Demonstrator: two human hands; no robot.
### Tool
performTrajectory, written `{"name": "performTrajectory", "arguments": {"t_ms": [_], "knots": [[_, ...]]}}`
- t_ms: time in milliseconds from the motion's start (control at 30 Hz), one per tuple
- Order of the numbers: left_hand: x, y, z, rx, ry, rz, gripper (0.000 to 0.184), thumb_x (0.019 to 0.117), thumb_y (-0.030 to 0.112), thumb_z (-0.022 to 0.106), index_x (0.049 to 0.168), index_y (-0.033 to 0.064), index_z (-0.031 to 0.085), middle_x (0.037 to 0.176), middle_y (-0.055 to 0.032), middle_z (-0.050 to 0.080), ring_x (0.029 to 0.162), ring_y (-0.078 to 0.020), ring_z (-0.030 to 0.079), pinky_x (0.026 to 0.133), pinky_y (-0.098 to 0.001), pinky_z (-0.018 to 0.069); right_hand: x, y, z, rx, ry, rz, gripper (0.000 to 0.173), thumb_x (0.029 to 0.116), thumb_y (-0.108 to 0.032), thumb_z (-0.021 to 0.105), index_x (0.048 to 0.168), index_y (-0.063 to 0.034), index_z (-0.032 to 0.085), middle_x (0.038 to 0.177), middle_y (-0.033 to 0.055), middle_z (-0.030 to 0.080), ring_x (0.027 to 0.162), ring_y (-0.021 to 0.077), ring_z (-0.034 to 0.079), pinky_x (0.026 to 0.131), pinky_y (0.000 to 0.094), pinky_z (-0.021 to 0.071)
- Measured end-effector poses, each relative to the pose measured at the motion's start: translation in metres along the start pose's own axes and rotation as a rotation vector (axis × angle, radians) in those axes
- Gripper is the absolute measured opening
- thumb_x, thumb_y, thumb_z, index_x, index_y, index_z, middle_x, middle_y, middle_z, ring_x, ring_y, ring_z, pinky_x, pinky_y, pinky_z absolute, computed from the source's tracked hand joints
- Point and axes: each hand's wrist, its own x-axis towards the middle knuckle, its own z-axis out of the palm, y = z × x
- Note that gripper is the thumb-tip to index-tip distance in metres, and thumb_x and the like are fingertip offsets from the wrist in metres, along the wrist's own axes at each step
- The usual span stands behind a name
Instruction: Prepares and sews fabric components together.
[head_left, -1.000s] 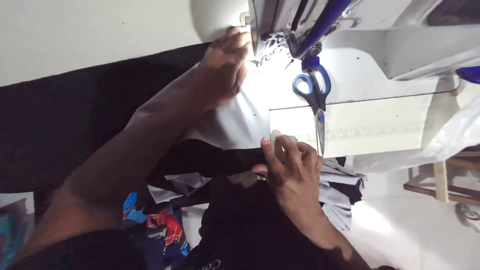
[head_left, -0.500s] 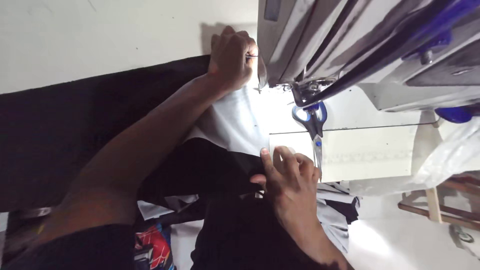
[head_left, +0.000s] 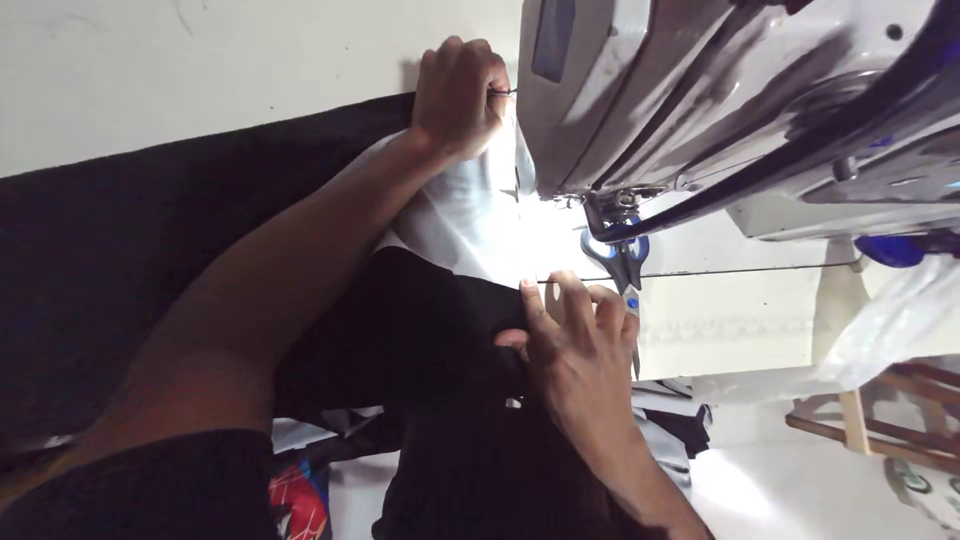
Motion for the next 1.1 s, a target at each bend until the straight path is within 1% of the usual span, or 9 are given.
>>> {"name": "performTrajectory", "arguments": {"t_ms": [133, 400, 633, 700, 800, 867, 933, 1000, 1100], "knots": [[0.008, -0.006, -0.003, -0.019, -0.024, 0.005, 0.03, 0.0948, 0.044, 0.056, 0.091, 0.0181, 0.07, 0.095, -0.0044, 0.066, 0.1, -0.0288, 0.061, 0.081, -0.0504, 0.0457, 0.011, 0.002, 0.001, -0.005, -0.003, 0.012, 0.063, 0.1015, -0.068, 0.035, 0.127, -0.0253, 0.073, 0.122, 0.0132, 0.067, 0.106, 0.0357, 0.058, 0.078, 0.0482, 0.043], [0.023, -0.016, -0.007, -0.049, -0.019, 0.017, 0.03, 0.0956, 0.04, 0.056, 0.097, 0.0133, 0.07, 0.1, -0.0097, 0.068, 0.102, -0.031, 0.065, 0.085, -0.0532, 0.0478, 0.034, 0.003, 0.005, -0.051, -0.006, 0.047, 0.062, 0.1011, -0.069, 0.034, 0.125, -0.0294, 0.074, 0.113, 0.0144, 0.068, 0.102, 0.0369, 0.059, 0.075, 0.0488, 0.0433], [0.036, -0.026, -0.014, -0.095, -0.034, 0.024, 0.035, 0.0939, 0.04, 0.057, 0.098, 0.0086, 0.072, 0.099, -0.013, 0.071, 0.098, -0.0323, 0.068, 0.081, -0.0556, 0.0511, 0.05, -0.003, 0.008, -0.094, -0.037, 0.068, 0.065, 0.1005, -0.071, 0.031, 0.12, -0.0272, 0.076, 0.108, 0.0161, 0.069, 0.101, 0.0393, 0.06, 0.075, 0.0505, 0.0437], [0.038, -0.027, -0.016, -0.111, -0.025, 0.022, 0.036, 0.0922, 0.039, 0.056, 0.097, 0.0077, 0.072, 0.098, -0.0134, 0.071, 0.096, -0.0328, 0.068, 0.079, -0.0558, 0.0507, 0.051, -0.001, 0.004, -0.05, -0.004, 0.087, 0.062, 0.0995, -0.07, 0.037, 0.118, -0.0275, 0.077, 0.111, 0.0184, 0.069, 0.102, 0.0404, 0.061, 0.076, 0.0523, 0.0442], [0.046, -0.032, -0.019, -0.113, -0.05, 0.018, 0.037, 0.0926, 0.04, 0.056, 0.1, 0.0078, 0.072, 0.1, -0.0141, 0.071, 0.097, -0.0335, 0.069, 0.079, -0.0576, 0.0515, 0.032, 0.038, -0.024, 0.077, 0.216, 0.272, 0.043, 0.0982, -0.048, 0.061, 0.118, -0.0137, 0.078, 0.132, 0.0283, 0.063, 0.112, 0.0473, 0.059, 0.088, 0.0618, 0.0441], [0.049, -0.037, -0.017, -0.098, -0.088, -0.005, 0.037, 0.0928, 0.041, 0.056, 0.102, 0.0088, 0.073, 0.104, -0.0135, 0.071, 0.1, -0.0328, 0.069, 0.081, -0.0582, 0.0521, 0.007, 0.095, -0.043, -0.096, 0.261, 0.49, 0.054, 0.1016, -0.045, 0.058, 0.136, -0.0035, 0.066, 0.147, 0.0293, 0.053, 0.126, 0.0537, 0.052, 0.1, 0.0687, 0.0391], [0.054, -0.039, -0.016, -0.078, -0.129, -0.036, 0.038, 0.0934, 0.043, 0.055, 0.105, 0.0111, 0.072, 0.108, -0.0118, 0.07, 0.104, -0.0312, 0.068, 0.086, -0.0582, 0.0515, -0.011, 0.145, -0.046, -0.248, 0.222, 0.661, 0.067, 0.1048, -0.054, 0.047, 0.152, -0.007, 0.05, 0.159, 0.0196, 0.044, 0.142, 0.0499, 0.041, 0.104, 0.0743, 0.0322], [0.062, -0.04, -0.015, -0.071, -0.126, -0.048, 0.037, 0.0935, 0.043, 0.056, 0.106, 0.0117, 0.072, 0.109, -0.0115, 0.07, 0.105, -0.0312, 0.067, 0.086, -0.0582, 0.0514, -0.019, 0.167, -0.045, -0.286, 0.198, 0.655, 0.062, 0.1072, -0.051, 0.043, 0.152, -0.009, 0.052, 0.157, 0.0158, 0.048, 0.148, 0.0455, 0.037, 0.108, 0.0754, 0.0287], [0.065, -0.04, -0.013, -0.071, -0.164, -0.081, 0.035, 0.0944, 0.04, 0.056, 0.109, 0.0125, 0.072, 0.113, -0.0112, 0.07, 0.11, -0.0309, 0.066, 0.091, -0.058, 0.0503, -0.02, 0.174, -0.045, -0.217, 0.054, 0.574, 0.057, 0.1083, -0.047, 0.043, 0.137, -0.004, 0.065, 0.144, 0.0185, 0.061, 0.14, 0.0483, 0.047, 0.106, 0.0753, 0.0333]]}}
